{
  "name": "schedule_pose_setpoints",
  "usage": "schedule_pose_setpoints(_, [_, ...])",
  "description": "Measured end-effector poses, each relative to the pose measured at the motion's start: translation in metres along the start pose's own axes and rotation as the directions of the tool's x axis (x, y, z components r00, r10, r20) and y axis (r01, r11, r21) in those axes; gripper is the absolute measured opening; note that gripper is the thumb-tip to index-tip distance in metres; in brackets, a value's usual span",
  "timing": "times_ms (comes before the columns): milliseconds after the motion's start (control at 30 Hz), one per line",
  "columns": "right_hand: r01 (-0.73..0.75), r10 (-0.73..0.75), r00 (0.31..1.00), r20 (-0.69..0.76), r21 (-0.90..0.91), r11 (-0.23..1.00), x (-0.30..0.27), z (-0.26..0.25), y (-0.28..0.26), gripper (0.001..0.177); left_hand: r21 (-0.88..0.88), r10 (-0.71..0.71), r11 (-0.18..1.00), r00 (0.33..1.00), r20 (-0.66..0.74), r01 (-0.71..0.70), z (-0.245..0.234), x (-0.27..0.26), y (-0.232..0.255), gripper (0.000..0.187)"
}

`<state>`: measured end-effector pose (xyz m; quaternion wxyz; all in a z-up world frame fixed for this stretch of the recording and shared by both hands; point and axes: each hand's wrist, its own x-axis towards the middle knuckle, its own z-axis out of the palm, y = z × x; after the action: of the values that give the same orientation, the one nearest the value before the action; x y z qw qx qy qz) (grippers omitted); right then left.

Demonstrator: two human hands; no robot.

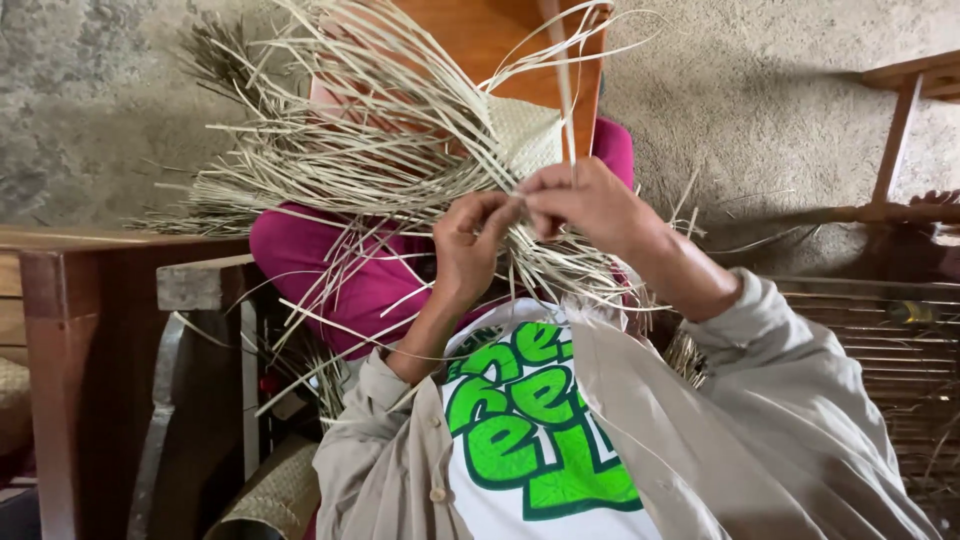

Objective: Weaving straw fibers together to create a structured object like a hat or basket

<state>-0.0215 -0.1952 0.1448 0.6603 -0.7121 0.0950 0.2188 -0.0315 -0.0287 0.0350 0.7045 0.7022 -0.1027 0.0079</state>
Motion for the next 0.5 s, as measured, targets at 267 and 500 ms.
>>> schedule_pose_setpoints(267, [0.210,-0.220,0.970,0.100,0.100,0.973,0.017,0.008,-0.030,0.025,-0.003,0.079,0.997,0.997,0.003,-0.079,-0.006,-0.002,-0.036,0.009])
schedule_pose_setpoints(500, [0.280,-0.249,0.959,0.133,-0.562,0.778,0.048,-0.002,0.034,0.017,0.214,0.196,0.957,0.980,0.028,-0.198,-0.004,-0.001,-0.025,0.006])
